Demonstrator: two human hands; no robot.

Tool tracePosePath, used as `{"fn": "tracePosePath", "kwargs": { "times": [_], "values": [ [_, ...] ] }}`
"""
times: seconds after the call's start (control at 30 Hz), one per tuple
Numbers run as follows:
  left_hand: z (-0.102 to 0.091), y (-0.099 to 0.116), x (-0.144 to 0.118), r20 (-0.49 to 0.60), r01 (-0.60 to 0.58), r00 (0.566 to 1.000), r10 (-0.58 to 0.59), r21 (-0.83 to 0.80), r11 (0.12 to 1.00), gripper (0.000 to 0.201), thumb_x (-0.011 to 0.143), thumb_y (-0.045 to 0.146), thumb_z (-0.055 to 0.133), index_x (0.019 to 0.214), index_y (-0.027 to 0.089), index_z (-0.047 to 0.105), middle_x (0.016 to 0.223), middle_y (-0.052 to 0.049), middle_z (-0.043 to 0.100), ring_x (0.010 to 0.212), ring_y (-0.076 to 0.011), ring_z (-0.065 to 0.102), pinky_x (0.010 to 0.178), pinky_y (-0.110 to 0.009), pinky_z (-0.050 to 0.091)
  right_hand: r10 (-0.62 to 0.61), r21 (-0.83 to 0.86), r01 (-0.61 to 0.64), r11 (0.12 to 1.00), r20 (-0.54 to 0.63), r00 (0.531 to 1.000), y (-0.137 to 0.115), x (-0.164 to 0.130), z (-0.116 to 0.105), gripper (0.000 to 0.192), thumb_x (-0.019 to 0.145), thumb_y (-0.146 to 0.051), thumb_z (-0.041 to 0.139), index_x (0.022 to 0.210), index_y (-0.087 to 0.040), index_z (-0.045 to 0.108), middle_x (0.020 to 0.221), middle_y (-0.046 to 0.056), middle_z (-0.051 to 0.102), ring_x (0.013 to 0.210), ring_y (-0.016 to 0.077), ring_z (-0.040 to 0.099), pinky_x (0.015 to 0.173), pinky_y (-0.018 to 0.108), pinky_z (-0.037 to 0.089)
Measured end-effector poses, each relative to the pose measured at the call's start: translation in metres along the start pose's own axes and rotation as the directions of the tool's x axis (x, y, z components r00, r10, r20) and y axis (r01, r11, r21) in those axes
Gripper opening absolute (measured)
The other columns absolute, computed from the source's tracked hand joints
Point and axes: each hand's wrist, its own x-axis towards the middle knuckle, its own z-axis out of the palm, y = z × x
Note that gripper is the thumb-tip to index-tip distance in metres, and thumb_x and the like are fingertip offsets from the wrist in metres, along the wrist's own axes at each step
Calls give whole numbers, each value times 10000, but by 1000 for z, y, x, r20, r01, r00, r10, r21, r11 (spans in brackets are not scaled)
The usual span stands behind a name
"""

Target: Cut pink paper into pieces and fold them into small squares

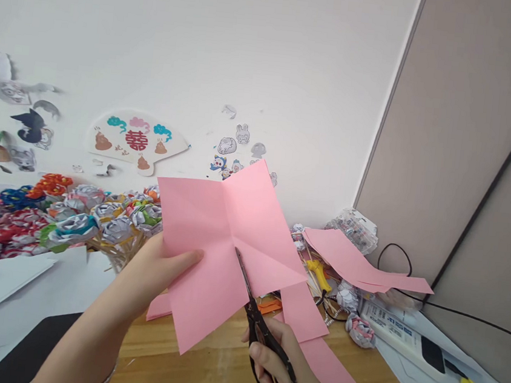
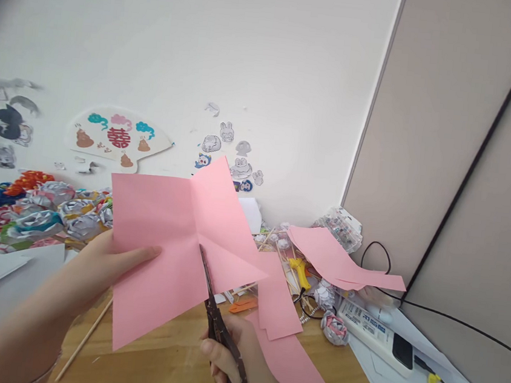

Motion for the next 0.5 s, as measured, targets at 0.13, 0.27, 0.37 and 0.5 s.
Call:
{"fn": "tracePosePath", "kwargs": {
  "times": [0.13, 0.27, 0.37, 0.5],
  "values": [
    [1, 0, 0, -10, 17, 1000, -17, -11, 1000, 385, 605, 333, 562, 970, 217, 601, 892, -75, 687, 820, -288, 632, 583, -345, 531, 12, 17, -12, 1000, -13, 1000, -9, -3, 3, 399, 741, -503, 520, 911, -145, 475, 521, -68, 418, 354, 20, 344, 346, 146, 260],
    [0, -4, 2, 48, 10, 999, -8, -40, 999, 410, 620, 323, 570, 1009, 195, 585, 922, -82, 682, 830, -290, 631, 607, -353, 530, 0, 43, 2, 999, -54, 999, -18, -6, 7, 426, 749, -535, 482, 909, -140, 477, 556, -51, 434, 374, 24, 345, 369, 162, 260],
    [-1, -8, 4, 129, 1, 992, 8, -63, 998, 428, 630, 311, 575, 1037, 176, 565, 950, -88, 674, 858, -291, 622, 637, -354, 526, -18, 87, 22, 996, -48, 999, -19, -5, 9, 433, 736, -545, 487, 896, -143, 472, 546, -55, 431, 352, 26, 337, 351, 167, 246],
    [0, -7, 4, 174, -28, 984, 36, -53, 998, 391, 664, 291, 549, 1031, 155, 551, 897, -69, 683, 863, -272, 619, 643, -338, 521, -22, 84, 27, 996, -53, 998, -22, -4, 11, 386, 755, -512, 486, 870, -145, 464, 539, -57, 431, 353, 26, 317, 356, 172, 240]
  ]
}}
